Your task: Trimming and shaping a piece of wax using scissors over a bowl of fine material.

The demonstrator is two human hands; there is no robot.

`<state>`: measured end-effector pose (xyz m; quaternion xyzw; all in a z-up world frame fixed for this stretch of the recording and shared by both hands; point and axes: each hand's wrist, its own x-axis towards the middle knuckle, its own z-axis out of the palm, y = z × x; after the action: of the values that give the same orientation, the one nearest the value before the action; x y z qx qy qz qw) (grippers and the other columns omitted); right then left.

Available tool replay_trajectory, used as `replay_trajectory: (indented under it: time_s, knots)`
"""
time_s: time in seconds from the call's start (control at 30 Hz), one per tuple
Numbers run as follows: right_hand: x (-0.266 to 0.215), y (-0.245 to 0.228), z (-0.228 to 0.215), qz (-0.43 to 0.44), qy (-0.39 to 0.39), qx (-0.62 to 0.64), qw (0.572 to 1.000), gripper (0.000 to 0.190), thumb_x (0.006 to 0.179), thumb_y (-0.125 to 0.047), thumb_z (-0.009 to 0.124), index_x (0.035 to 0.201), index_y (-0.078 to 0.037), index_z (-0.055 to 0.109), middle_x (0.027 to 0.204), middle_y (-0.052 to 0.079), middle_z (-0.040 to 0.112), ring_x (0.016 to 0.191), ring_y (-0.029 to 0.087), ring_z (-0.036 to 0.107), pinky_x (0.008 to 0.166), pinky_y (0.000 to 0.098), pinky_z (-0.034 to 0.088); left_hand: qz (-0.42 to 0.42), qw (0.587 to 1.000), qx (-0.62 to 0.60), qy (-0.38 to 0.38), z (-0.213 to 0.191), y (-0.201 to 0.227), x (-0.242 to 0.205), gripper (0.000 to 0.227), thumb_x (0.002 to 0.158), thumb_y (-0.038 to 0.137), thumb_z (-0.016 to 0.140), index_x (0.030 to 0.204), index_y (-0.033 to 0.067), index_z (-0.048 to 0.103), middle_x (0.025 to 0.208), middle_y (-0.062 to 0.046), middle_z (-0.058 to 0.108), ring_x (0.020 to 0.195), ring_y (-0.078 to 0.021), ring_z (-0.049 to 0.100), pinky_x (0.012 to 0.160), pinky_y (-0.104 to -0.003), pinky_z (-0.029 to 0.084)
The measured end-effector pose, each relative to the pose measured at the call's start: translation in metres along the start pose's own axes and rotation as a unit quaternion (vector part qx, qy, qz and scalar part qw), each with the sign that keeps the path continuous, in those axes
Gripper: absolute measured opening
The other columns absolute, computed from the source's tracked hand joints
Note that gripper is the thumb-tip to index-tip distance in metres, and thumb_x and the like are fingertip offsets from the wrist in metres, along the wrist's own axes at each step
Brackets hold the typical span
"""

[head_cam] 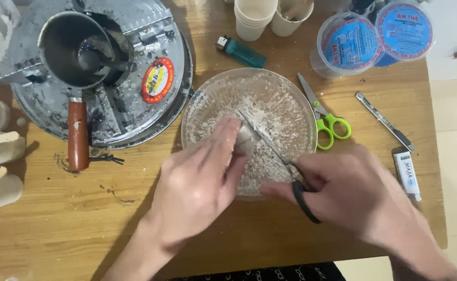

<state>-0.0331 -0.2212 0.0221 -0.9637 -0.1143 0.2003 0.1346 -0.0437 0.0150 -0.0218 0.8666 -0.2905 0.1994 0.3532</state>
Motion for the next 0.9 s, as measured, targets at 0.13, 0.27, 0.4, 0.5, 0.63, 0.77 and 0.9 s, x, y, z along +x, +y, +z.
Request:
replay_trajectory:
  time_s: [0.13,0.27,0.4,0.5,0.63,0.77,0.9]
  knots:
    - [-0.003,0.002,-0.015,-0.071,0.104,0.048,0.991,0.075,0.063,-0.063,0.096,0.046,-0.014,0.041,0.038,-0.005,0.04,0.041,0.012,0.032,0.044,0.0299,0.03,-0.075,0.992,-0.098,-0.008,-0.01,-0.006,0.004,0.046,0.085,-0.001,0.079,0.126,-0.0111,0.06,0.093,-0.019,0.078,0.07,-0.0246,0.076,0.063,-0.035,0.066]
    - [-0.002,0.007,-0.024,-0.144,0.146,-0.039,0.978,0.079,0.061,-0.073,0.091,0.053,-0.015,0.038,0.045,-0.005,0.037,0.042,0.016,0.035,0.043,0.0354,0.025,-0.123,0.971,-0.199,-0.046,-0.02,-0.005,0.013,0.041,0.088,0.007,0.078,0.126,-0.0014,0.063,0.096,-0.011,0.078,0.081,-0.019,0.081,0.07,-0.028,0.066]
    - [0.001,0.01,-0.024,-0.133,0.109,-0.111,0.979,0.092,0.054,-0.091,0.09,0.051,-0.015,0.038,0.043,-0.004,0.04,0.041,0.021,0.038,0.042,0.0394,0.023,-0.142,0.967,-0.187,-0.095,-0.022,-0.007,0.016,0.042,0.09,0.01,0.073,0.13,0.0117,0.061,0.089,-0.003,0.08,0.055,-0.0132,0.07,0.051,-0.026,0.052]
    - [0.003,0.012,-0.025,-0.078,0.045,-0.144,0.985,0.095,0.056,-0.098,0.087,0.053,-0.016,0.039,0.042,-0.005,0.044,0.043,0.022,0.04,0.047,0.0394,0.026,-0.094,0.976,-0.181,-0.073,-0.016,-0.012,0.007,0.043,0.089,0.004,0.074,0.129,0.0008,0.061,0.107,-0.015,0.08,0.067,-0.0206,0.078,0.058,-0.031,0.06]
    - [0.002,0.015,-0.024,-0.058,0.028,-0.137,0.988,0.087,0.055,-0.094,0.09,0.052,-0.019,0.044,0.038,-0.004,0.05,0.043,0.029,0.047,0.047,0.0411,0.032,-0.075,0.979,-0.173,-0.073,-0.015,-0.017,-0.002,0.048,0.089,0.004,0.076,0.133,-0.0014,0.059,0.083,-0.009,0.075,0.054,-0.0188,0.064,0.053,-0.031,0.054]
    - [0.002,0.018,-0.023,-0.129,0.044,-0.081,0.987,0.086,0.063,-0.082,0.091,0.046,-0.016,0.039,0.035,-0.003,0.041,0.037,0.022,0.037,0.045,0.0398,0.025,-0.067,0.978,-0.186,-0.071,-0.015,-0.019,-0.001,0.043,0.088,0.005,0.074,0.129,-0.0022,0.062,0.091,-0.013,0.077,0.048,-0.0186,0.057,0.052,-0.029,0.052]
    - [0.002,0.022,-0.022,-0.106,0.004,-0.067,0.992,0.081,0.069,-0.076,0.092,0.05,-0.016,0.041,0.037,-0.003,0.045,0.038,0.019,0.04,0.047,0.0386,0.027,-0.059,0.978,-0.188,-0.064,-0.014,-0.019,0.0,0.041,0.089,0.006,0.076,0.126,-0.0039,0.063,0.094,-0.015,0.077,0.062,-0.023,0.069,0.058,-0.032,0.056]
